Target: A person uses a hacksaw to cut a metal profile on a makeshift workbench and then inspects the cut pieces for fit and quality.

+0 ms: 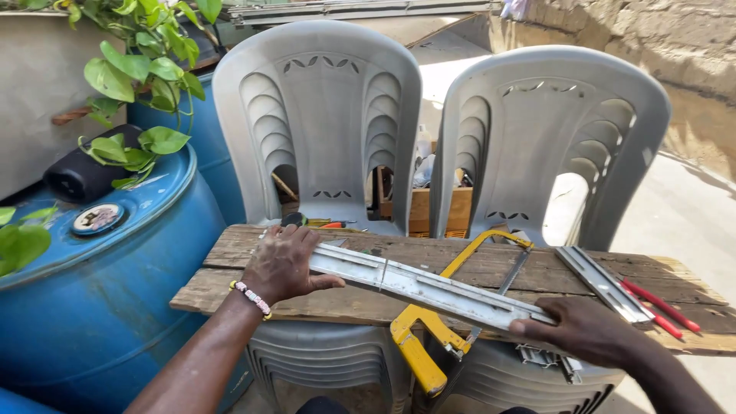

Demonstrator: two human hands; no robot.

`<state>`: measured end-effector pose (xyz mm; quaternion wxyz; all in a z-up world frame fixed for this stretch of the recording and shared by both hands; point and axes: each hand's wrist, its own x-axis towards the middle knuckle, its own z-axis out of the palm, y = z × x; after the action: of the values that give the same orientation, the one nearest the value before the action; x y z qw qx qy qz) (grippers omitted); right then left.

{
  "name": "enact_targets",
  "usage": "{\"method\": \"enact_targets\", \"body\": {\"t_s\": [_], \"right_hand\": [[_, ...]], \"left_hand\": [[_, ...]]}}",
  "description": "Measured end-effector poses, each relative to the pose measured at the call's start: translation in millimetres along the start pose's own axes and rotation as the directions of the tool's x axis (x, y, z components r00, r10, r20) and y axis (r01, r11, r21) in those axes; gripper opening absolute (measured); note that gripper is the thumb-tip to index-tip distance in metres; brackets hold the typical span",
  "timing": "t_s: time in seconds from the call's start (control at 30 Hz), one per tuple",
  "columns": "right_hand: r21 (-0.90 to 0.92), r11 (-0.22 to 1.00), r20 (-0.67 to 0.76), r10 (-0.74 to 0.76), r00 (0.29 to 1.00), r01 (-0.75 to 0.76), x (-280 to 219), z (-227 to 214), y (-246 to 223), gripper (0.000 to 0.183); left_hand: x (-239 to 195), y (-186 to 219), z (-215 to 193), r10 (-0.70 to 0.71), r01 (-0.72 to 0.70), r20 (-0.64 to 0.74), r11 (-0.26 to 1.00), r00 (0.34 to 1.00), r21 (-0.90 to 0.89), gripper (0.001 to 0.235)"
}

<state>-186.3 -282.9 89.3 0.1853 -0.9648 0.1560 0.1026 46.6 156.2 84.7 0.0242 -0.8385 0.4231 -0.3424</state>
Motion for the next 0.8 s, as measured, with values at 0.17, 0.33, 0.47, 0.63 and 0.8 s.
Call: {"method": "enact_targets", "body": {"t_s": [0.17,0.33,0.47,0.63,0.8], "right_hand": [[-0.024,0.999,-0.081,0.019,0.996,-0.021,8,3,-13,0.073],[-0.096,0.966,-0.148,0.225,0.963,-0.241,-1,-14,-34,0.100],[-0.033,0.989,-0.130,0.138,0.982,-0.144,15,-4,-8,0.096],[-0.343,0.924,-0.248,-0.262,0.933,0.168,17,-23,-51,0.102],[-0.338,0.869,-0.208,-0.444,0.872,0.362,32,-6,-125,0.090]], "left_hand": [[-7,2,-1,-0.027,0.037,-0.182,0.998,0.983,0.052,0.097],[-7,-4,2,-0.060,0.080,-0.172,0.990,0.983,0.114,0.099],[-7,8,-3,-0.121,0.119,0.023,0.991,0.992,0.057,0.103],[1,25,-24,-0.224,0.227,-0.056,0.973,0.973,0.044,0.096],[26,62,-48,-0.267,0.265,0.113,0.964,0.957,0.027,0.111]]}}
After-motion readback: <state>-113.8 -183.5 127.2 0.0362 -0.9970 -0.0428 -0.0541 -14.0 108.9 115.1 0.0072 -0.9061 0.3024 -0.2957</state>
